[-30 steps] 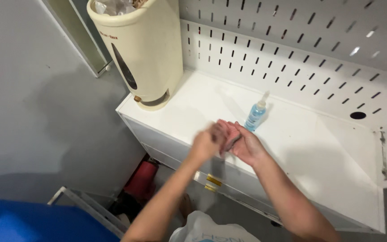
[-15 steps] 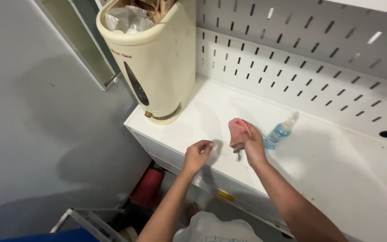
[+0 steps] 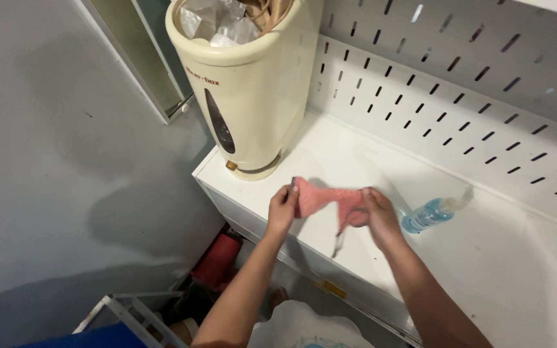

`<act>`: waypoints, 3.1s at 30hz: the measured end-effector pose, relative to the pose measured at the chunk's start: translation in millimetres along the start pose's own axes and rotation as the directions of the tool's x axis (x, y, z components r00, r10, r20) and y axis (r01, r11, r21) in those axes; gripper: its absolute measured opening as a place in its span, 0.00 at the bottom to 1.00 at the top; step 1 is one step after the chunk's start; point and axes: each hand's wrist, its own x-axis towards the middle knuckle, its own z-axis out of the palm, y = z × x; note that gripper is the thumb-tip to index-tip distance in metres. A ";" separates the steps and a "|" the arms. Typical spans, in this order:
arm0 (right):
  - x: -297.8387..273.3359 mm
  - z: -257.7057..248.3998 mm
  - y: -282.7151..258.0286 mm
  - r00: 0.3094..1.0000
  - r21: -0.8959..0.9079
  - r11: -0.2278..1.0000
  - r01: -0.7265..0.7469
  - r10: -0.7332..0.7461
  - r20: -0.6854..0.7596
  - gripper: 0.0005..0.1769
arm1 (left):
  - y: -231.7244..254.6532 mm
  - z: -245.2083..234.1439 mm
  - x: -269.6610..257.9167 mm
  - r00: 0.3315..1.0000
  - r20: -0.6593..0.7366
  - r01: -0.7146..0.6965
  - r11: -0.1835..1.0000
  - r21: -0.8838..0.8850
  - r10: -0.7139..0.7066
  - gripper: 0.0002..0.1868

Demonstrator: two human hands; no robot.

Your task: The person sprays a blue cleaning solution onto a white cabinet surface and wipes it with a pink cloth. They repeatedly spray and wipe different sections of the surface, moving the cloth back and forth to clean the area.

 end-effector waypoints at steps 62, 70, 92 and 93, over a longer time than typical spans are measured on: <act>172.8 395.7 80.3 0.634 -0.602 0.201 0.773 -0.290 0.717 0.37 | -45.6 -258.8 -24.8 0.718 -0.678 0.083 0.949 0.305 0.155 0.14; 101.1 296.5 108.0 0.545 -0.532 0.150 0.834 -0.378 0.748 0.34 | -36.8 -216.0 -2.7 0.874 -0.446 0.083 0.845 0.529 0.193 0.17; 116.7 224.0 115.6 0.822 -0.801 0.326 0.502 -0.468 0.324 0.27 | 16.7 -179.6 -9.0 0.990 -0.004 0.051 0.336 0.940 -0.140 0.40; 113.1 238.1 119.1 0.805 -0.766 0.363 0.531 -0.499 0.321 0.25 | 15.8 -182.8 -8.8 0.993 -0.011 0.055 0.366 0.929 -0.120 0.37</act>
